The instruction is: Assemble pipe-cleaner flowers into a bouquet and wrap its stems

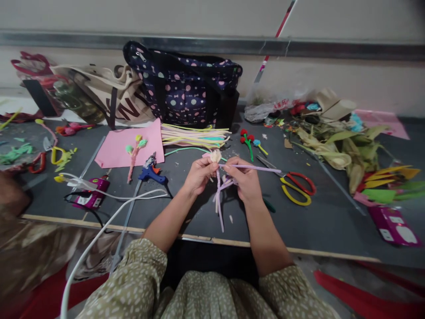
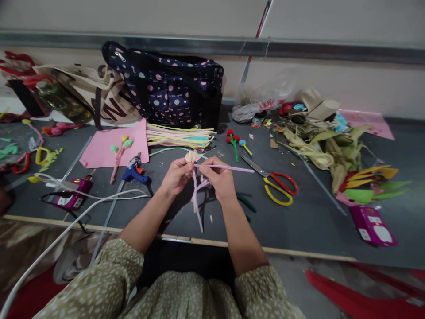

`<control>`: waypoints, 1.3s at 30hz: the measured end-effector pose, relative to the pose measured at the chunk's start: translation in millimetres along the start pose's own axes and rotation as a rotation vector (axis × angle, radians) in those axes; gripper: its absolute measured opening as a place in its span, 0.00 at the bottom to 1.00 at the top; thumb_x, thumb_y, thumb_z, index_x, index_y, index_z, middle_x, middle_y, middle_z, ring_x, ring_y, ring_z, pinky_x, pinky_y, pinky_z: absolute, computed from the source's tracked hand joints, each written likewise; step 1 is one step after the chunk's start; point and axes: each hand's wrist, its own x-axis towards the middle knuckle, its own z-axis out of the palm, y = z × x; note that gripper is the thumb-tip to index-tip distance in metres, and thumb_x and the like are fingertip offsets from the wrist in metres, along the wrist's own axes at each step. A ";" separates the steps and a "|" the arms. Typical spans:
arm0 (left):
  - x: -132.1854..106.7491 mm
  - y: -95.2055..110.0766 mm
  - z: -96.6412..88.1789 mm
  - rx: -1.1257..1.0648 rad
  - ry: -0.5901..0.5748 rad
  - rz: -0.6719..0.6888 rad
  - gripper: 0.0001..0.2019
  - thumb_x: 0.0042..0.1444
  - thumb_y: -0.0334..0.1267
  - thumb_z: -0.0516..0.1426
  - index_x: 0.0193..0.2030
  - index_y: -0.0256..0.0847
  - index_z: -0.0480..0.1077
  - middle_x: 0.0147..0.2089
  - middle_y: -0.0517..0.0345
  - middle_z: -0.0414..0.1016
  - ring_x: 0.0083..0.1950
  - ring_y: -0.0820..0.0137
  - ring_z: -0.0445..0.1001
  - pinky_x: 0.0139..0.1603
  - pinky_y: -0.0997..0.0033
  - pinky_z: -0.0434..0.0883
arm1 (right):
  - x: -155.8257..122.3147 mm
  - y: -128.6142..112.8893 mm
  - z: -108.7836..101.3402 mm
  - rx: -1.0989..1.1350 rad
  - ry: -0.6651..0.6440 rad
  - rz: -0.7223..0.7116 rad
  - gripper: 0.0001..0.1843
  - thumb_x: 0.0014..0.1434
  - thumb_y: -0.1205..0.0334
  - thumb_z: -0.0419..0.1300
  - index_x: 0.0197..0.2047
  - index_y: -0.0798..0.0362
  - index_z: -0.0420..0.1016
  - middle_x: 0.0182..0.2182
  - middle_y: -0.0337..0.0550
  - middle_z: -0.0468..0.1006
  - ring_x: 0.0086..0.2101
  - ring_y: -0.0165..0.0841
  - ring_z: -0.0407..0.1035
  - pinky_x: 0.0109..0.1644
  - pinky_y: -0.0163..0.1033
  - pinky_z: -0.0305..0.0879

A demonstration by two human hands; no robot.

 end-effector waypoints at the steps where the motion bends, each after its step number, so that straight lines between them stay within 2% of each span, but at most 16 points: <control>1: -1.0 -0.7 0.4 -0.001 -0.009 0.006 0.18 0.34 0.43 0.73 0.27 0.34 0.74 0.22 0.63 0.70 0.22 0.81 0.65 0.25 0.79 0.63 | 0.7 0.3 -0.7 0.076 -0.030 0.075 0.09 0.50 0.57 0.67 0.25 0.51 0.74 0.23 0.34 0.69 0.23 0.27 0.61 0.26 0.33 0.62; 5: -3.3 -3.8 -1.0 0.009 -0.061 0.004 0.21 0.34 0.47 0.73 0.31 0.35 0.76 0.26 0.58 0.75 0.24 0.76 0.71 0.26 0.77 0.65 | 2.9 0.7 -1.2 0.265 -0.156 0.302 0.09 0.46 0.58 0.67 0.23 0.52 0.73 0.21 0.37 0.74 0.23 0.29 0.67 0.26 0.34 0.65; 9: -1.0 -6.3 -3.2 -0.008 -0.082 -0.021 0.20 0.39 0.48 0.71 0.31 0.35 0.75 0.24 0.58 0.74 0.22 0.76 0.71 0.23 0.77 0.63 | 1.9 1.2 2.8 0.295 -0.153 0.333 0.09 0.47 0.57 0.67 0.24 0.52 0.73 0.21 0.36 0.76 0.19 0.28 0.66 0.20 0.32 0.61; 12: 2.0 -7.8 -2.7 -0.001 -0.045 -0.022 0.18 0.41 0.47 0.70 0.27 0.35 0.72 0.21 0.62 0.70 0.20 0.79 0.66 0.23 0.78 0.63 | 0.2 1.5 5.5 0.201 -0.035 0.206 0.08 0.49 0.57 0.66 0.26 0.51 0.73 0.22 0.35 0.75 0.19 0.27 0.65 0.20 0.33 0.61; 15: 3.4 -7.6 -1.1 0.075 0.036 0.043 0.18 0.40 0.45 0.71 0.24 0.34 0.70 0.20 0.65 0.66 0.18 0.84 0.60 0.19 0.81 0.57 | -1.2 1.5 6.2 -0.064 0.097 -0.069 0.08 0.52 0.59 0.66 0.25 0.51 0.75 0.26 0.36 0.73 0.26 0.28 0.67 0.27 0.34 0.65; 18: 2.7 -5.0 -0.4 0.127 0.091 0.053 0.18 0.38 0.44 0.72 0.25 0.34 0.70 0.20 0.66 0.66 0.17 0.84 0.59 0.17 0.82 0.55 | -2.6 1.0 6.1 -0.328 0.138 -0.274 0.07 0.55 0.62 0.64 0.25 0.51 0.76 0.29 0.38 0.71 0.30 0.30 0.67 0.32 0.35 0.66; 21: 2.0 -1.8 -0.9 0.094 0.075 -0.028 0.19 0.37 0.45 0.72 0.26 0.35 0.70 0.19 0.65 0.68 0.17 0.82 0.63 0.19 0.81 0.61 | -4.2 0.5 6.5 -0.442 0.122 -0.333 0.08 0.57 0.61 0.63 0.26 0.50 0.76 0.30 0.39 0.71 0.32 0.32 0.68 0.34 0.37 0.67; 24: 2.5 0.0 -1.6 0.027 0.051 -0.061 0.19 0.36 0.43 0.72 0.25 0.34 0.70 0.19 0.64 0.70 0.18 0.81 0.66 0.21 0.81 0.65 | -5.5 0.8 6.8 -0.460 0.108 -0.344 0.09 0.57 0.61 0.63 0.26 0.50 0.75 0.30 0.39 0.70 0.33 0.32 0.68 0.35 0.37 0.67; 29: 3.8 0.6 -2.9 -0.026 0.041 -0.105 0.18 0.35 0.40 0.73 0.24 0.33 0.71 0.19 0.63 0.71 0.18 0.81 0.67 0.21 0.82 0.65 | -4.9 2.7 5.4 -0.359 0.077 -0.262 0.09 0.57 0.59 0.63 0.26 0.50 0.76 0.31 0.39 0.71 0.31 0.31 0.67 0.32 0.36 0.65; 32: 3.0 0.4 -3.7 -0.056 0.016 -0.123 0.17 0.36 0.40 0.73 0.24 0.34 0.70 0.18 0.63 0.70 0.17 0.81 0.66 0.20 0.82 0.64 | -2.9 1.7 4.1 -0.241 0.059 -0.179 0.09 0.55 0.59 0.65 0.25 0.51 0.75 0.28 0.38 0.71 0.30 0.30 0.67 0.33 0.36 0.64; 35: 0.6 0.2 -2.7 -0.081 -0.011 -0.115 0.17 0.35 0.40 0.73 0.23 0.34 0.70 0.18 0.63 0.70 0.17 0.81 0.66 0.19 0.82 0.64 | -1.1 -1.2 3.1 -0.057 0.030 -0.016 0.09 0.51 0.60 0.66 0.23 0.51 0.74 0.24 0.35 0.71 0.25 0.28 0.64 0.29 0.34 0.63; 39: -2.2 -0.8 -0.9 -0.109 -0.039 -0.092 0.17 0.36 0.41 0.72 0.23 0.34 0.70 0.18 0.63 0.70 0.17 0.81 0.65 0.19 0.81 0.63 | 0.3 -3.5 0.4 0.152 -0.088 0.256 0.08 0.48 0.59 0.67 0.23 0.51 0.74 0.21 0.35 0.75 0.21 0.28 0.66 0.23 0.33 0.63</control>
